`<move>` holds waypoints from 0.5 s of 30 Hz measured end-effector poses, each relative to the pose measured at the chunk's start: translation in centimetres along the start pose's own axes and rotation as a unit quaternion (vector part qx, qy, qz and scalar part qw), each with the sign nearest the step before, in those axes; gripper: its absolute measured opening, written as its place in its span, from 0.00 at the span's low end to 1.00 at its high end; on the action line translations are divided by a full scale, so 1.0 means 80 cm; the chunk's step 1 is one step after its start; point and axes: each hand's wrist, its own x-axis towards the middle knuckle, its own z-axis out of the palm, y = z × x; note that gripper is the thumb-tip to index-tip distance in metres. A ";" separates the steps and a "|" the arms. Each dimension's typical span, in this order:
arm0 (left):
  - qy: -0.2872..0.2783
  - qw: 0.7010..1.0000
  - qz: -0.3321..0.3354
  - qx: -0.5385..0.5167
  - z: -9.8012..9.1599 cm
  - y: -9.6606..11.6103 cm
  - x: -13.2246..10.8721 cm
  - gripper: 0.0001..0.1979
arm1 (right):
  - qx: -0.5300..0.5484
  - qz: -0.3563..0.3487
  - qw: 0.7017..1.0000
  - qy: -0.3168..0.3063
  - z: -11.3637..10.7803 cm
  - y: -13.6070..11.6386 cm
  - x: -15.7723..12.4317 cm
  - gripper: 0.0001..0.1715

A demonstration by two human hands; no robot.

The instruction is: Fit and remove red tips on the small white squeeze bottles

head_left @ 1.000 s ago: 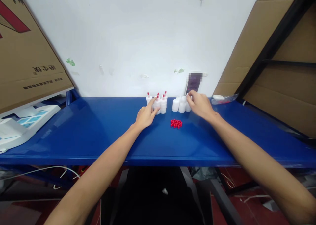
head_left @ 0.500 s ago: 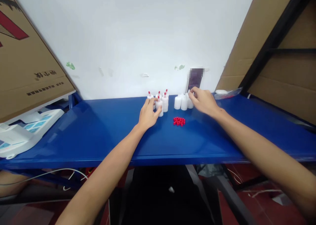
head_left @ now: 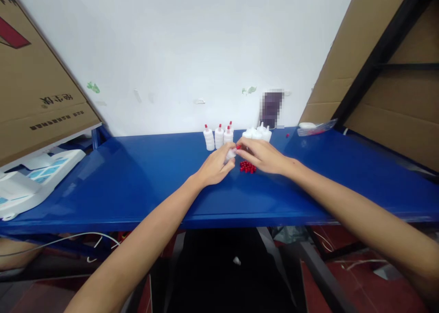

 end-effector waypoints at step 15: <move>0.045 0.995 -0.026 0.082 -0.013 -0.008 -0.002 0.19 | -0.013 0.039 0.997 -0.060 -0.021 0.037 -0.007 0.14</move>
